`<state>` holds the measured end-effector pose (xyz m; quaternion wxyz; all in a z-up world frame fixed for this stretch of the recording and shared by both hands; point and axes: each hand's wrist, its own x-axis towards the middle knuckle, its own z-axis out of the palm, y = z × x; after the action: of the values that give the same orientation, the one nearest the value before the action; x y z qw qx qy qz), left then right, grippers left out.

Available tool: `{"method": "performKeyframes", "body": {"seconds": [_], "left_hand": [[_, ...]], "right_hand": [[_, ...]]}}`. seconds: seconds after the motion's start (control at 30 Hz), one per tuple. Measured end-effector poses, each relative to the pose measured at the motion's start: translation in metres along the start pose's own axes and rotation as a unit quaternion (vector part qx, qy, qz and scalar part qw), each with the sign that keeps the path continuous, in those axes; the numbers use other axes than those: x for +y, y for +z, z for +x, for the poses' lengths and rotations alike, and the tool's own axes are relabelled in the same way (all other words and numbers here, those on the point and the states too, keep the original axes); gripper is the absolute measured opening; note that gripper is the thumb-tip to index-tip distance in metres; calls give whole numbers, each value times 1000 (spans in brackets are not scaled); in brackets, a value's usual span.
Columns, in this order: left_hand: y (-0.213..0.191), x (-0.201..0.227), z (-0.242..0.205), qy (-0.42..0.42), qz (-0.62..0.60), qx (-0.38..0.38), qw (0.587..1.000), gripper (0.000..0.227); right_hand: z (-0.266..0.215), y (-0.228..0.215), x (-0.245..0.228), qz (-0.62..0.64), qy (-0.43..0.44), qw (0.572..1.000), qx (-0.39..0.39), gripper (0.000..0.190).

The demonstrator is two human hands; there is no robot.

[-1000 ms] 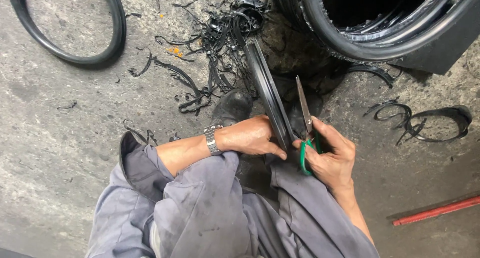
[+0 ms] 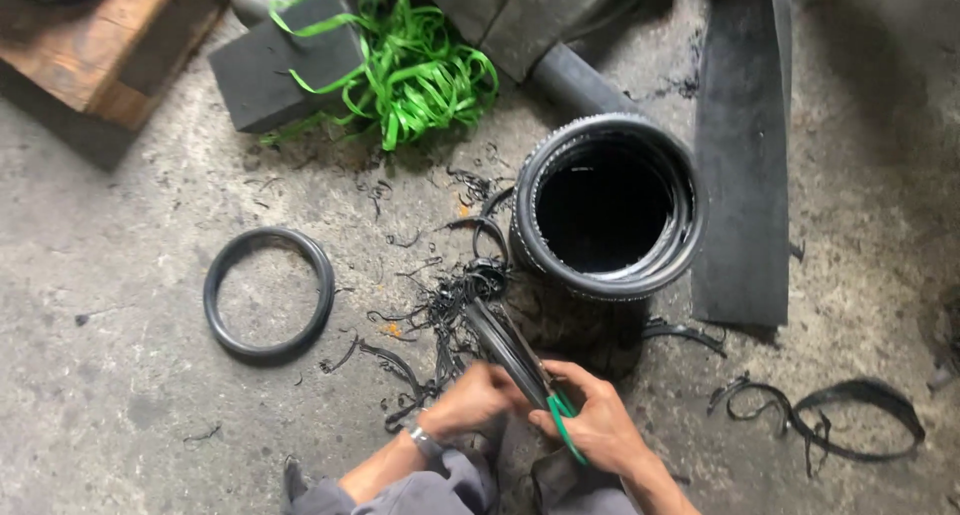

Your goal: The person sits on the floor and uses green-handled scissors to trim excess rubber from black rubber rings, rotating each ring and cutting off thin strips that fall among the scraps on the ground. They work through the rings one at a time, holding each on their lap while cutting along its edge.

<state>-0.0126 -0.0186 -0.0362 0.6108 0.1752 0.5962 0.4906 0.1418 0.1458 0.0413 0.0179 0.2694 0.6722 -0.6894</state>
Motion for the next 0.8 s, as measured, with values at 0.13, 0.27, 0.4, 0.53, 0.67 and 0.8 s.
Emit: {"method": "performKeyframes", "body": {"seconds": [0.13, 0.27, 0.4, 0.53, 0.67, 0.8], "left_hand": [[-77, -71, 30, 136, 50, 311, 939, 26], [-58, 24, -3, 144, -222, 103, 959, 69], [-64, -2, 6, 174, -392, -140, 892, 72], [-50, 21, 0, 173, -428, -188, 867, 63], [-34, 53, -25, 129, -501, -378, 768, 65], [-3, 77, -23, 230, -496, -567, 616, 70]], "right_hand": [[-14, -10, -8, 102, -6, 995, -15, 65], [-30, -40, 7, 274, -42, 958, -75, 68], [-38, -58, -8, 500, -121, 839, -174, 63], [-71, -66, 6, 555, 14, 832, 15, 80], [-70, -78, 1, 636, -142, 744, -150, 71], [-55, -94, 35, 612, -80, 769, -165, 38]]}}
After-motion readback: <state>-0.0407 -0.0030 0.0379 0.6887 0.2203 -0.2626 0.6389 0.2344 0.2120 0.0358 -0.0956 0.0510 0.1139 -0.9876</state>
